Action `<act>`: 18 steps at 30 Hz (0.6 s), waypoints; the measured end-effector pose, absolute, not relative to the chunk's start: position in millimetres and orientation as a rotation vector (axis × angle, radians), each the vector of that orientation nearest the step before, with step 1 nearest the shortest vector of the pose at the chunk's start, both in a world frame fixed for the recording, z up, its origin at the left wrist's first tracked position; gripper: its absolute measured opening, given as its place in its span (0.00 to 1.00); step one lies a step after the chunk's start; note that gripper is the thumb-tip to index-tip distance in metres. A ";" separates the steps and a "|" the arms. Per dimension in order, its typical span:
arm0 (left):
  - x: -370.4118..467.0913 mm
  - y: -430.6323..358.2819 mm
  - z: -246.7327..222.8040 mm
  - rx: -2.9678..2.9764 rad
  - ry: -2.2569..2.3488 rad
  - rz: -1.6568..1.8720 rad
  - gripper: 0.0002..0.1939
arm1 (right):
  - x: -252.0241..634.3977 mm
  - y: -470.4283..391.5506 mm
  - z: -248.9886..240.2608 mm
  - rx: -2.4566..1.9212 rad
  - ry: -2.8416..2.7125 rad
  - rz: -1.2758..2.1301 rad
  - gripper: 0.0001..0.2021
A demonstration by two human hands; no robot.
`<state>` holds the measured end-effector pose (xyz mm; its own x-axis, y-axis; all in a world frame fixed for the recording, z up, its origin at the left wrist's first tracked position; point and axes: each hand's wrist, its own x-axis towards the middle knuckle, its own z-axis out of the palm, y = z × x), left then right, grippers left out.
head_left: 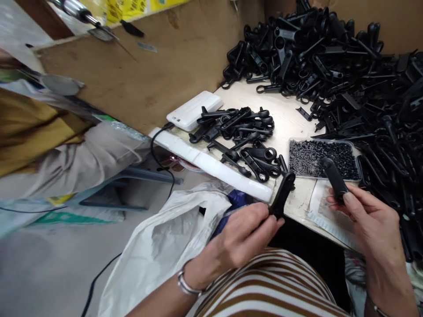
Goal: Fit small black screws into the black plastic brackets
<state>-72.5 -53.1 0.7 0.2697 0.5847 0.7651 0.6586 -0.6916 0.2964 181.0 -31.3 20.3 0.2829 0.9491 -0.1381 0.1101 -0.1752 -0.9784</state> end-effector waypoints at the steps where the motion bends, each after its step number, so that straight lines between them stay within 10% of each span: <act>1: -67.2 -58.3 -5.6 -2.453 -1.224 -1.394 0.06 | 183.1 -32.6 19.0 -1.562 -1.013 1.042 0.17; 18: -18.5 -24.4 -13.3 -2.685 -1.456 -1.162 0.11 | 202.5 -52.0 11.3 -1.695 -1.110 1.024 0.20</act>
